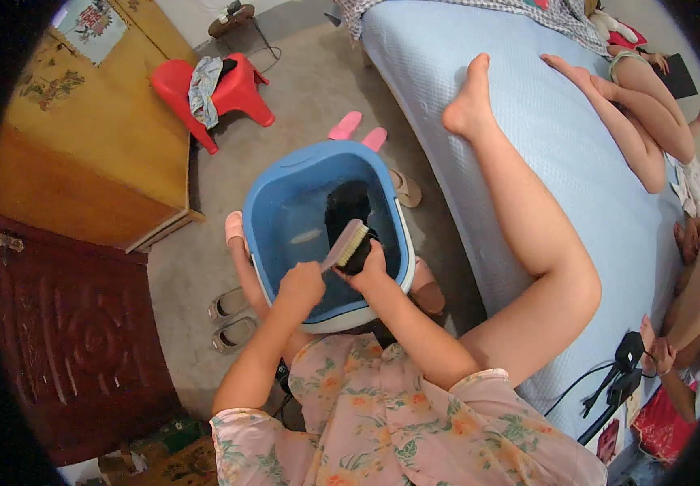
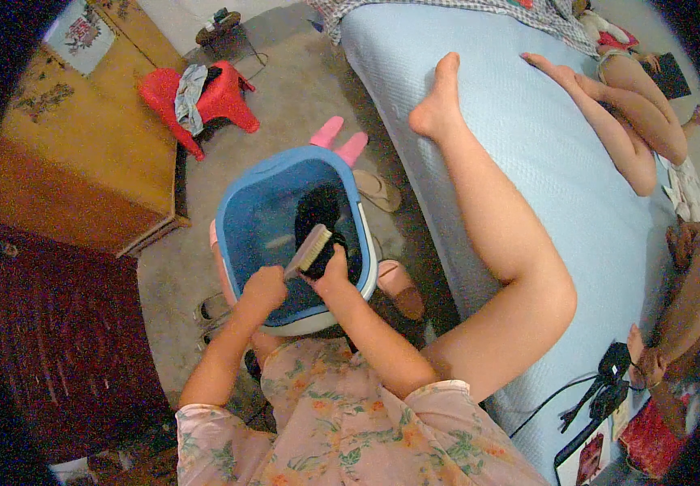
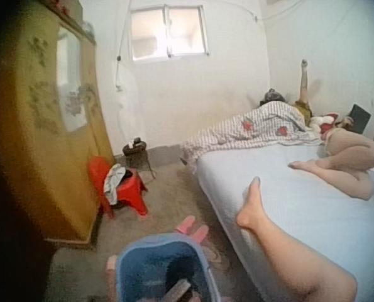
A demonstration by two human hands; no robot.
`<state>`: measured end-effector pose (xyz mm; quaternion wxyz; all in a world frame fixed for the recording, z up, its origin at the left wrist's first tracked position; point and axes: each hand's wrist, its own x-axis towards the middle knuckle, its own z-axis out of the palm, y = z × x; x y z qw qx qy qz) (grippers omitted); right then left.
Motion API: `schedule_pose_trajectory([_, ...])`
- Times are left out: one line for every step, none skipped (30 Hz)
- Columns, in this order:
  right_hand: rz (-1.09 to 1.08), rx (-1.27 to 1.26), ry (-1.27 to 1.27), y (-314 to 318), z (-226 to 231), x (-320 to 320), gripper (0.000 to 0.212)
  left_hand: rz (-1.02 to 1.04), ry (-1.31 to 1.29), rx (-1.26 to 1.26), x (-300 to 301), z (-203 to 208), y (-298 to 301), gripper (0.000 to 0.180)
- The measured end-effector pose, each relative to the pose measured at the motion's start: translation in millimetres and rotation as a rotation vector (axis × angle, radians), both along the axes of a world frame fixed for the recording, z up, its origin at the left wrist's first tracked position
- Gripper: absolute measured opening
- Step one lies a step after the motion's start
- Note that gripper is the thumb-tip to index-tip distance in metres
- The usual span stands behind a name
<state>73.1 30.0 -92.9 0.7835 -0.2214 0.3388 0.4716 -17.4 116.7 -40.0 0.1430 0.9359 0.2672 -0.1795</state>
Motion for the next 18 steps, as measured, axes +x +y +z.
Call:
schedule_pose_trajectory([0.003, 0.004, 0.037, -2, 5, 0, 0.047, 0.017, -0.004, 0.018, 6, -6, 7, 0.015])
schedule_pose_trajectory([0.045, 0.017, -0.019, -2, -1, 0, 0.046, 0.033, -0.007, 0.036, 13, -12, 13, 0.016])
schedule_pose_trajectory([0.057, -0.024, -0.018, -2, -1, 1, 0.046, 0.054, 0.071, -0.019, 24, -6, 16, 0.016])
schedule_pose_trajectory([0.068, -0.064, -0.016, -1, 0, 2, 0.046, 0.052, 0.072, -0.027, 29, -15, 21, 0.016])
schedule_pose_trajectory([0.066, -0.072, -0.015, -1, 0, 2, 0.046, 0.045, 0.024, 0.026, 34, -31, 28, 0.017])
schedule_pose_trajectory([0.058, -0.077, -0.006, 0, -1, 2, 0.047, 0.041, -0.026, 0.079, 40, -40, 32, 0.017])
schedule_pose_trajectory([0.048, -0.081, 0.002, 1, -2, 2, 0.047, 0.093, -0.028, 0.092, 49, -47, 36, 0.018])
schedule_pose_trajectory([0.050, -0.089, 0.002, 1, -3, 2, 0.047, 0.095, -0.027, 0.084, 56, -53, 41, 0.018])
schedule_pose_trajectory([0.051, -0.064, 0.022, 1, -5, 3, 0.047, 0.129, -0.003, 0.103, 65, -56, 44, 0.018])
schedule_pose_trajectory([0.056, -0.056, 0.019, 1, -7, 3, 0.047, 0.162, 0.022, 0.123, 75, -59, 48, 0.019])
schedule_pose_trajectory([0.063, -0.048, 0.017, 2, -9, 2, 0.047, 0.193, 0.117, 0.100, 85, -67, 56, 0.020])
schedule_pose_trajectory([0.053, -0.057, 0.017, 3, -10, 2, 0.047, 0.182, 0.117, 0.091, 92, -69, 61, 0.020])
schedule_pose_trajectory([0.044, -0.066, 0.016, 4, -11, 1, 0.047, 0.178, 0.160, 0.075, 98, -70, 64, 0.020])
schedule_pose_trajectory([0.035, -0.075, 0.014, 3, -12, 3, 0.046, 0.174, 0.204, 0.061, 102, -71, 68, 0.021])
schedule_pose_trajectory([0.056, -0.090, 0.032, 4, -1, 3, 0.046, 0.216, 0.227, 0.053, 99, -88, 80, 0.022])
schedule_pose_trajectory([0.051, -0.093, 0.041, 4, -3, 4, 0.046, 0.210, 0.236, 0.050, 99, -90, 85, 0.022])
schedule_pose_trajectory([0.059, -0.067, 0.033, 2, -5, 4, 0.045, 0.171, 0.278, -0.009, 98, -92, 89, 0.023])
schedule_pose_trajectory([0.065, -0.035, 0.025, 3, -3, 4, 0.045, 0.132, 0.320, -0.063, 99, -86, 90, 0.025])
